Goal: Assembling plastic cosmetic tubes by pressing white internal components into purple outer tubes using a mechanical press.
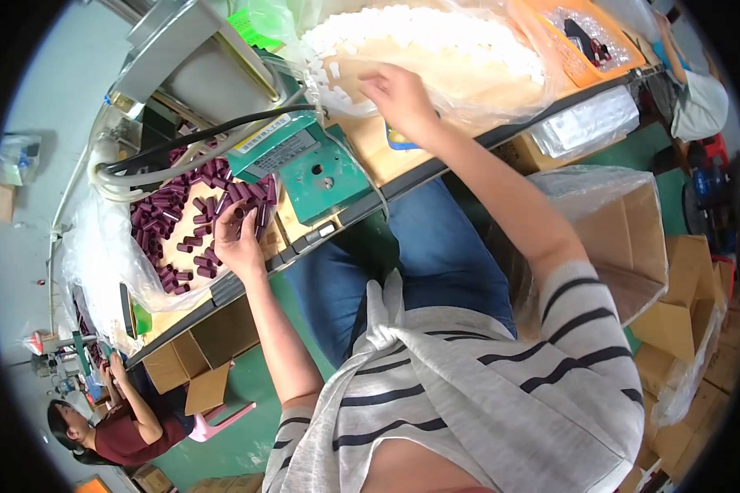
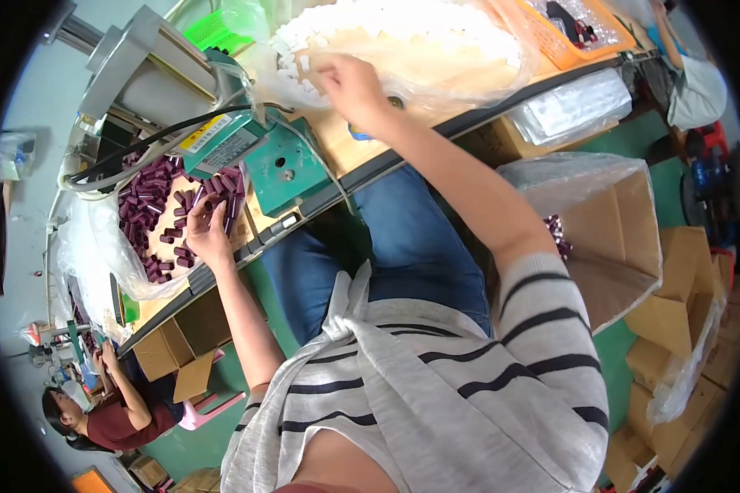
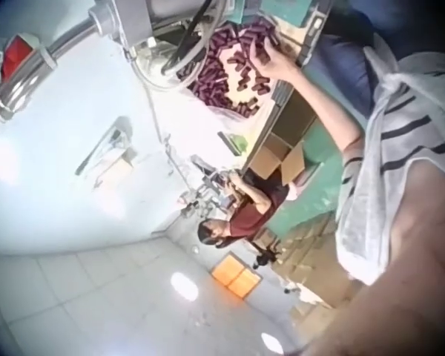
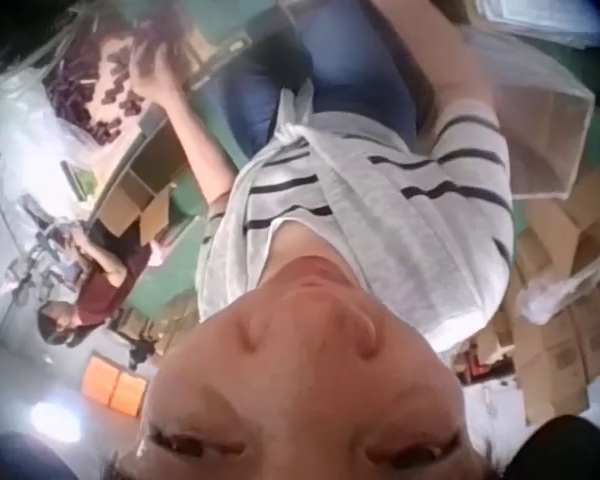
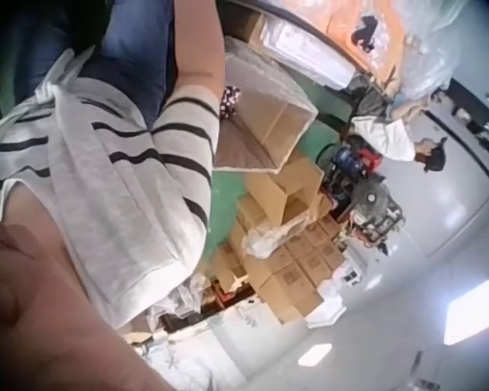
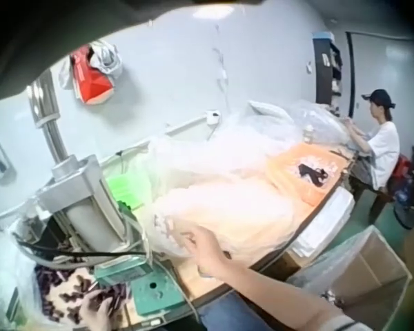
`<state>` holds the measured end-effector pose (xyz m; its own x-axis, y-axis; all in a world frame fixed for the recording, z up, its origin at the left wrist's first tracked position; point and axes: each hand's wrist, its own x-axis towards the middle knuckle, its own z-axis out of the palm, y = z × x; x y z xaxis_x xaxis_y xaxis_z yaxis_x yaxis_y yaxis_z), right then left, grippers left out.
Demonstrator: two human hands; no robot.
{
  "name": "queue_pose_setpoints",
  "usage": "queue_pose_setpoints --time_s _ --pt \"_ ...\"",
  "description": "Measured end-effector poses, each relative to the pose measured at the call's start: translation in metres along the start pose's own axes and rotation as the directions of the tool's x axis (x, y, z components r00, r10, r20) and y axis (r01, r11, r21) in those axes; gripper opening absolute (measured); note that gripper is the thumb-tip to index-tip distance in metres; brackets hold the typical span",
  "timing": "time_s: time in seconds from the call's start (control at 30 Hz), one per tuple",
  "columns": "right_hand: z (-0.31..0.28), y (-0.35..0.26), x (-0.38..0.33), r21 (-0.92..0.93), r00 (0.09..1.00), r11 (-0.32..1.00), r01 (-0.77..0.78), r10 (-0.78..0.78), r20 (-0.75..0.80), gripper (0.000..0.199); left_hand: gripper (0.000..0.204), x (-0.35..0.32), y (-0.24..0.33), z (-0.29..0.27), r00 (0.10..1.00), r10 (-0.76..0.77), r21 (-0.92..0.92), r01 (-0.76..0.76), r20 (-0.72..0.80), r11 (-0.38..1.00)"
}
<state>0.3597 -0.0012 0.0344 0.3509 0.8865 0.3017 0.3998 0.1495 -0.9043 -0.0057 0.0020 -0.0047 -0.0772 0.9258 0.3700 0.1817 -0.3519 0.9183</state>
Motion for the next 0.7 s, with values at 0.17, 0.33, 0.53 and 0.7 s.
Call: queue_pose_setpoints --time_s 0.17,0.33,0.53,0.7 --pt "0.054 0.032 0.109 -0.493 0.994 0.870 -0.023 0.074 0.083 0.028 0.030 0.004 0.000 0.007 1.000 -0.014 -0.013 0.014 -0.007 1.000" --pt "0.070 0.052 0.116 -0.756 0.982 0.645 0.116 0.042 0.186 0.038 0.030 0.003 -0.005 0.007 1.000 -0.027 0.019 0.027 -0.004 0.999" --pt "0.022 -0.024 0.045 -0.381 0.978 0.907 0.177 -0.120 0.169 0.020 0.029 0.000 -0.002 -0.002 0.998 -0.044 0.043 0.046 -0.045 0.998" --pt "0.001 -0.047 -0.040 -0.116 0.880 0.978 0.174 -0.101 0.464 0.020 0.028 0.004 0.008 0.005 0.999 -0.037 0.026 0.038 -0.034 0.999"
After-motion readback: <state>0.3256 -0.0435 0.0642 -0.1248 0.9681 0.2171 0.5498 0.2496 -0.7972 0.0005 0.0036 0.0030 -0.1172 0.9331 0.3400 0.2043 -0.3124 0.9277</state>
